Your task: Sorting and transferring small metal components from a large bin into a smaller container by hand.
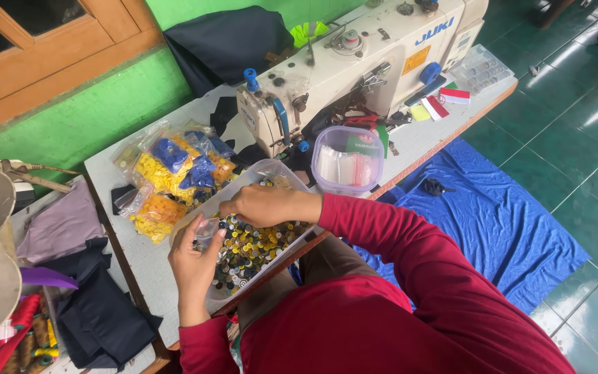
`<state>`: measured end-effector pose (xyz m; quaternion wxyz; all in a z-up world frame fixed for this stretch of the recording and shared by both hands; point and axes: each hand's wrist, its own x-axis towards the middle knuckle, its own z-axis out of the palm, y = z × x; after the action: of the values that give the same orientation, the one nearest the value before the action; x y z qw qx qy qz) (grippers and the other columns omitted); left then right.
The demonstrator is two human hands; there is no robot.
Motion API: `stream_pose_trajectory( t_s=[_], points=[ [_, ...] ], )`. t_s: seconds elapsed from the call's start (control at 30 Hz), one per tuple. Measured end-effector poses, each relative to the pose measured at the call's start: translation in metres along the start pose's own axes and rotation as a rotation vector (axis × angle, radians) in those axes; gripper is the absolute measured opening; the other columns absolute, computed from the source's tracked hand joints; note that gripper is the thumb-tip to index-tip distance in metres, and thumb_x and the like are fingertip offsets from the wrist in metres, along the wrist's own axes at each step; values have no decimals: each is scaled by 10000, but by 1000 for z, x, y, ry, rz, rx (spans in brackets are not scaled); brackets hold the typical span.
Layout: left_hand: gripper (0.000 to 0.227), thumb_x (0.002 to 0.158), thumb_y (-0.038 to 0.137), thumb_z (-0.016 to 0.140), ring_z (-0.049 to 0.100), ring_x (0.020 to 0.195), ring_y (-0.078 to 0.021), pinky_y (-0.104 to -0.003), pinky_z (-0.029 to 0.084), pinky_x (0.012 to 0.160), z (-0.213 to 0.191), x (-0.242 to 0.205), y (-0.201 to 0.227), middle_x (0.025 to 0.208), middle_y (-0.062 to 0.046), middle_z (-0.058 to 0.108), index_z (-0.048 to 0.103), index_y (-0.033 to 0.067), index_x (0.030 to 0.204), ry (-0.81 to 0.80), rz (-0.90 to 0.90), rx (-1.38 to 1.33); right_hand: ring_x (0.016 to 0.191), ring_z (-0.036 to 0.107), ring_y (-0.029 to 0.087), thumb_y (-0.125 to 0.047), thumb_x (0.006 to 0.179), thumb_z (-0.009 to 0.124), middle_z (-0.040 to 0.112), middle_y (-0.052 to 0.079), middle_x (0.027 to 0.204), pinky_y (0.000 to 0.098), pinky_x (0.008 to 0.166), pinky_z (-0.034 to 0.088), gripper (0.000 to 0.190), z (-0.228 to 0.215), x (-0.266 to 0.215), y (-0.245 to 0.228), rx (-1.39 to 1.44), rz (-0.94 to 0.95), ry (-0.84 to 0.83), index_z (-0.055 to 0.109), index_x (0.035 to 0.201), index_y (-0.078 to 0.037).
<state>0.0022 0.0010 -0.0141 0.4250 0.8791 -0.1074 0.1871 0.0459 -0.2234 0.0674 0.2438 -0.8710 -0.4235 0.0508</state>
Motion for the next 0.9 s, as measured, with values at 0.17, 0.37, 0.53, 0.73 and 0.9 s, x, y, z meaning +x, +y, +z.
stream_pose_trajectory(
  t_s=[0.17,0.37,0.53,0.73,0.9],
  points=[
    [570,833,347,867,670,1085,-393,-519,538,903,-1,1,4,1143,-160,701,697,102,1319,-12,-12,17,796,753,418,-24,938,580,744,236,913,443,610,628,204,28,9,33,-68,-16,-43,736,1067,-44],
    [566,832,352,866,673,1082,-392,-518,536,908,0,1,3,1134,-159,706,703,99,1312,-16,-24,19,801,752,406,-5,938,562,737,249,931,429,606,632,240,29,4,36,-165,-28,-141,752,1077,-50],
    [564,833,356,865,670,1088,-394,-525,531,915,-1,1,5,1133,-155,705,704,107,1314,-22,-40,8,789,744,404,50,916,554,717,282,932,432,589,627,256,14,0,23,-178,16,-260,735,1087,-5],
    [589,820,352,872,663,1092,-414,-535,529,914,-1,0,4,1135,-175,702,697,106,1326,-2,-5,21,696,721,365,72,922,529,707,283,880,382,544,609,220,37,4,43,-272,-1,-379,718,1027,35],
    [583,822,337,869,658,1095,-437,-558,524,920,-1,0,7,1141,-192,700,696,97,1324,-9,-33,5,645,702,289,78,927,551,700,237,801,322,512,572,179,42,3,46,-353,17,-379,724,900,42]
  ],
)
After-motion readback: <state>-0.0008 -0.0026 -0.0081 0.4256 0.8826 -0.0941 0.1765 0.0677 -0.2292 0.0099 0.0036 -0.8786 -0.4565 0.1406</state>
